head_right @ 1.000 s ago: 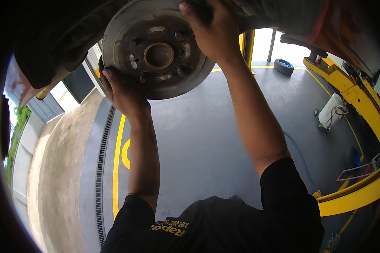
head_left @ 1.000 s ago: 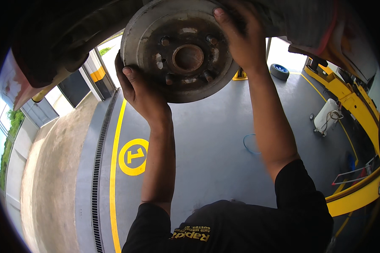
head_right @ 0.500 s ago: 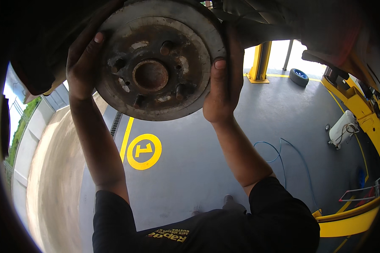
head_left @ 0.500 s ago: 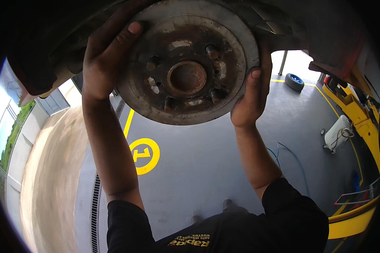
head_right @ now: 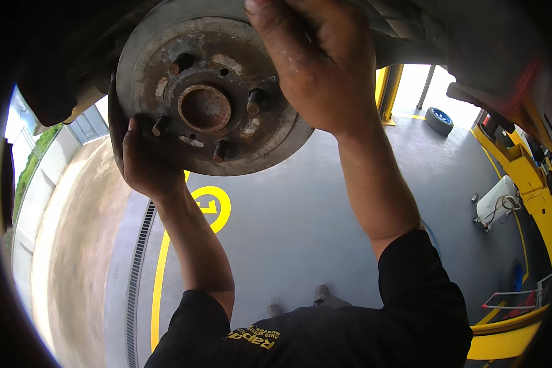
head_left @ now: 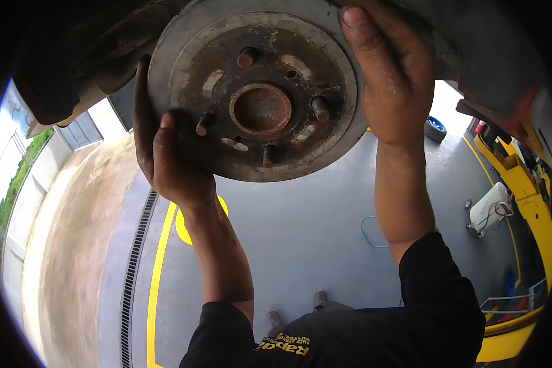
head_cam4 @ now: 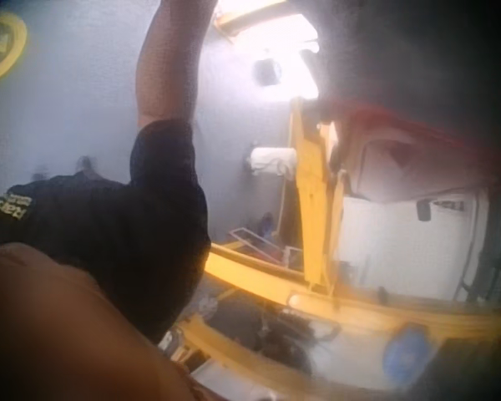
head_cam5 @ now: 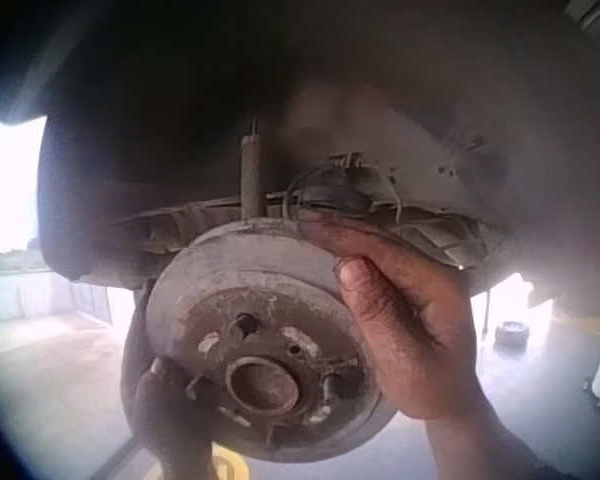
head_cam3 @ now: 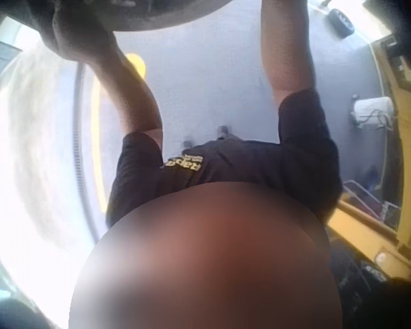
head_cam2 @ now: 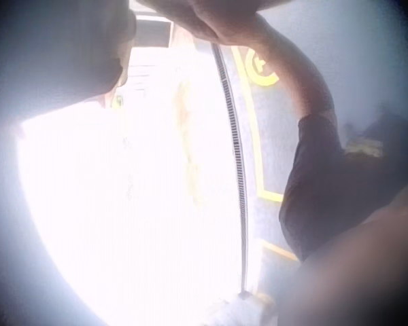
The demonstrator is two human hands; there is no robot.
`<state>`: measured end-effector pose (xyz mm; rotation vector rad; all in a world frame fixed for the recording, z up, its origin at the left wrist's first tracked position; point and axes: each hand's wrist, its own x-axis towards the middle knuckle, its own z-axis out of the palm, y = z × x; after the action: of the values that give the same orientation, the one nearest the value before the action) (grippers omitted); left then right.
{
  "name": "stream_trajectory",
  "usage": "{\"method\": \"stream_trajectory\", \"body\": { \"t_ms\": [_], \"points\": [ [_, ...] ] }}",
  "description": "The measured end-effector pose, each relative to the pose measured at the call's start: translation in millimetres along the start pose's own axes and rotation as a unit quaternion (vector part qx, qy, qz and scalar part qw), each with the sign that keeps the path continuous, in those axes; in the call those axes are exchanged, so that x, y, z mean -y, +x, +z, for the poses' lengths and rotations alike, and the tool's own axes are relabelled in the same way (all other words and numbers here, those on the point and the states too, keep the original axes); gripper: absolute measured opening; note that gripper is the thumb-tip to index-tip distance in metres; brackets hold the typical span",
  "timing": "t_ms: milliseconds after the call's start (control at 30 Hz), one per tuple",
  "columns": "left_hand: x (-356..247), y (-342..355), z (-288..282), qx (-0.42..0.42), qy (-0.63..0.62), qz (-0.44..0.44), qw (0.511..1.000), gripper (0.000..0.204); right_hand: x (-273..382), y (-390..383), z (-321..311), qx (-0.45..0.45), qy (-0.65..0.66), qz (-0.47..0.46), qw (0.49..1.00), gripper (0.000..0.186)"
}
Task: The person retrieves a hammer from a tool drawer and uses it to strike a brake drum on a lifted red car. He removes the drum, places it on the floor, then repeats the process on the opposite wheel, removing and placing the second drum on the floor.
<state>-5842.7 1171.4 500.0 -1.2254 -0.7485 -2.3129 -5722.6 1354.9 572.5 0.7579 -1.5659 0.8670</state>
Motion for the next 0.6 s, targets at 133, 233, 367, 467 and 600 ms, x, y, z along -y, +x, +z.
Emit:
{"method": "stream_trajectory", "body": {
  "t_ms": [133,233,367,467,600],
  "points": [
    [8,-32,7,-0.083,-0.009,0.017,0.996,0.072,8,20,0,0.13,0.047,0.042,0.989,0.035],
    [-1,-21,-2,-0.074,0.002,-0.022,0.997,0.07,15,6,-6,0.049,-0.054,-0.02,0.997,0.04],
    [-11,47,-23,0.181,0.061,0.005,0.982,0.066,4,-50,2,-0.01,-0.185,-0.068,0.98,0.059],
    [-17,80,-17,0.265,0.117,-0.001,0.957,0.065,-16,-81,29,-0.146,-0.135,-0.081,0.977,0.061],
    [-18,98,2,0.335,0.098,-0.029,0.937,0.065,-26,-82,39,-0.218,-0.17,-0.08,0.958,0.06]
  ]
}}
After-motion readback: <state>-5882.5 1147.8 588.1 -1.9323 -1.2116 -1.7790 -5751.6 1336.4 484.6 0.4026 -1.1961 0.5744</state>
